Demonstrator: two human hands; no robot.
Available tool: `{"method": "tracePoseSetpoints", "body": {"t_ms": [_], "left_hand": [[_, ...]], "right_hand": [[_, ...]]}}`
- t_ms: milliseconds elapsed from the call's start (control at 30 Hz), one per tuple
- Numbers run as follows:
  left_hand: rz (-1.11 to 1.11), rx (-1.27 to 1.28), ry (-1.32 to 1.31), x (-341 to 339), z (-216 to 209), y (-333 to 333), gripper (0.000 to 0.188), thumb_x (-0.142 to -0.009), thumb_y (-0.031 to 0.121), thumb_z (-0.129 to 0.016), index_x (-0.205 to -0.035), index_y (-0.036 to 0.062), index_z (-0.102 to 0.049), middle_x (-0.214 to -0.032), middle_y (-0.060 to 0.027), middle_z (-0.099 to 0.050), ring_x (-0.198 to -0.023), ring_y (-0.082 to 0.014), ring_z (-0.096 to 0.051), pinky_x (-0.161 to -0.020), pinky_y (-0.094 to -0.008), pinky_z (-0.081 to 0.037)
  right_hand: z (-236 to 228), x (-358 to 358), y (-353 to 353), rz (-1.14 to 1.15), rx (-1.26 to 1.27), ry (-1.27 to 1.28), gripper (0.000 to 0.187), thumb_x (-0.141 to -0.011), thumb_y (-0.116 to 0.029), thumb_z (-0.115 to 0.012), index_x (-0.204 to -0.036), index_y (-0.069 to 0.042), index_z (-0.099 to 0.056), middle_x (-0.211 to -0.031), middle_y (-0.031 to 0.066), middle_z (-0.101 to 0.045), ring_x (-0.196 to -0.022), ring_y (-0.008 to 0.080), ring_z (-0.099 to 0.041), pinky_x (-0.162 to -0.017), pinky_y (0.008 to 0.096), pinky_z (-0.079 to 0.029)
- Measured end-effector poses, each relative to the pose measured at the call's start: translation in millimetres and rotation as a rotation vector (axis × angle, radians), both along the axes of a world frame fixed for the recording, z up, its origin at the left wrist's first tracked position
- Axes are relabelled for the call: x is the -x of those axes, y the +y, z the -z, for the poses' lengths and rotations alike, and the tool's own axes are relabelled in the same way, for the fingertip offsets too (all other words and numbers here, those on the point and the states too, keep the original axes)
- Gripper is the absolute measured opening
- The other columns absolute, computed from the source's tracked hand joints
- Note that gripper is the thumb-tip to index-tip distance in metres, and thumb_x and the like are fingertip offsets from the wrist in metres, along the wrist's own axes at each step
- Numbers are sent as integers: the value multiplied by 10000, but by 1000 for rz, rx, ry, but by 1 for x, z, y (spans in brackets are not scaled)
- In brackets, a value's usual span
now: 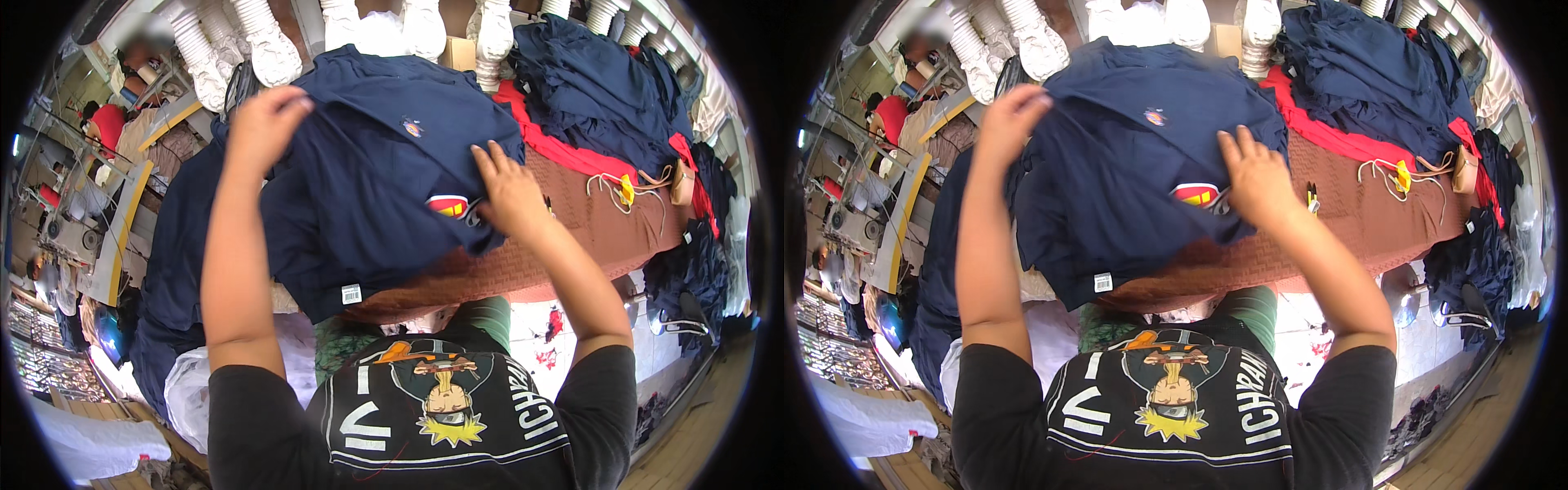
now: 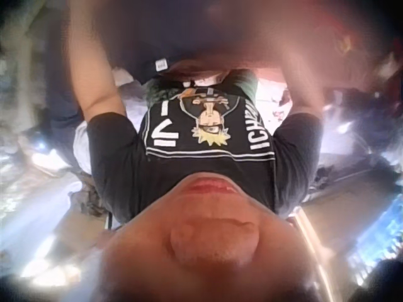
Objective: The person trims loose threads and cleans several navy blue shirts using snips by hand. The person handles the garments one at a time, turning them over to find and cut excess thread near seams and labels.
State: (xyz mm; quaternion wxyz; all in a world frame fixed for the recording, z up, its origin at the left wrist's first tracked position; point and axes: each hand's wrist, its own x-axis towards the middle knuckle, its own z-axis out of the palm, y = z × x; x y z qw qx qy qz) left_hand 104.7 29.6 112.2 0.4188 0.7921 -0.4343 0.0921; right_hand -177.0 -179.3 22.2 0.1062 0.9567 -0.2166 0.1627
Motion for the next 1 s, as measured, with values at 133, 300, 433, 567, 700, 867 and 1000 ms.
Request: {"method": "tracePoseSetpoints", "body": {"t_ms": [133,300,433,567,700,867,1000], "left_hand": [[130,404,-297,-5,-87,72,206,-892,202,-678,-1064,94,-714,-1104,-25,-652,-1059,-111,-573,-941,-266,-433],[576,430,368,-23,-158,174,305,-962,228,-553,-1171,6,-556,-1115,-94,-627,-1058,-180,-601,-936,-319,-458],[836,251,554,-55,-171,124,243,-973,251,-549,-1086,41,-596,-1020,-46,-651,-953,-127,-625,-826,-255,-499],[-16,940,703,-65,-94,31,586,-962,477,-484,-1314,10,-513,-1270,-96,-587,-1097,-175,-585,-957,-320,-460],[-198,879,989,-37,45,104,777,-929,626,-380,-1344,-24,-475,-1321,-125,-552,-1174,-217,-550,-1026,-348,-414],[362,628,1471,-25,174,208,824,-930,651,-417,-1335,-63,-476,-1341,-156,-541,-1217,-249,-535,-1066,-378,-389],[76,418,1181,-7,189,211,637,-925,421,-609,-1298,-83,-500,-1311,-143,-565,-1190,-250,-551,-1050,-370,-403]], "right_hand": [[-66,46,-66,-129,0,-374,403,-726,50,-574,-1111,-53,-640,-1031,158,-673,-951,283,-666,-835,384,-523],[-196,135,-68,-642,-471,-549,361,-780,-178,-679,-1089,-4,-611,-988,90,-629,-870,199,-608,-779,328,-481],[-205,26,-114,-669,-488,-658,363,-883,-372,-607,-1046,-48,-624,-870,5,-609,-779,116,-558,-653,259,-419],[-185,-57,-147,-332,-786,-623,486,-909,-405,-622,-1200,-17,-586,-1080,73,-621,-972,171,-590,-881,323,-439],[-71,-21,-98,-339,-1067,-320,516,-946,-525,-503,-1043,-46,-671,-880,46,-678,-721,114,-628,-606,242,-457],[30,-15,-25,-151,-1606,40,634,-926,-595,-494,-1082,-3,-658,-939,104,-714,-621,150,-654,-485,234,-434],[57,-45,17,-128,-1740,-132,367,-906,-428,-647,-874,-70,-568,-620,-4,-544,-445,97,-527,-349,211,-286]]}}
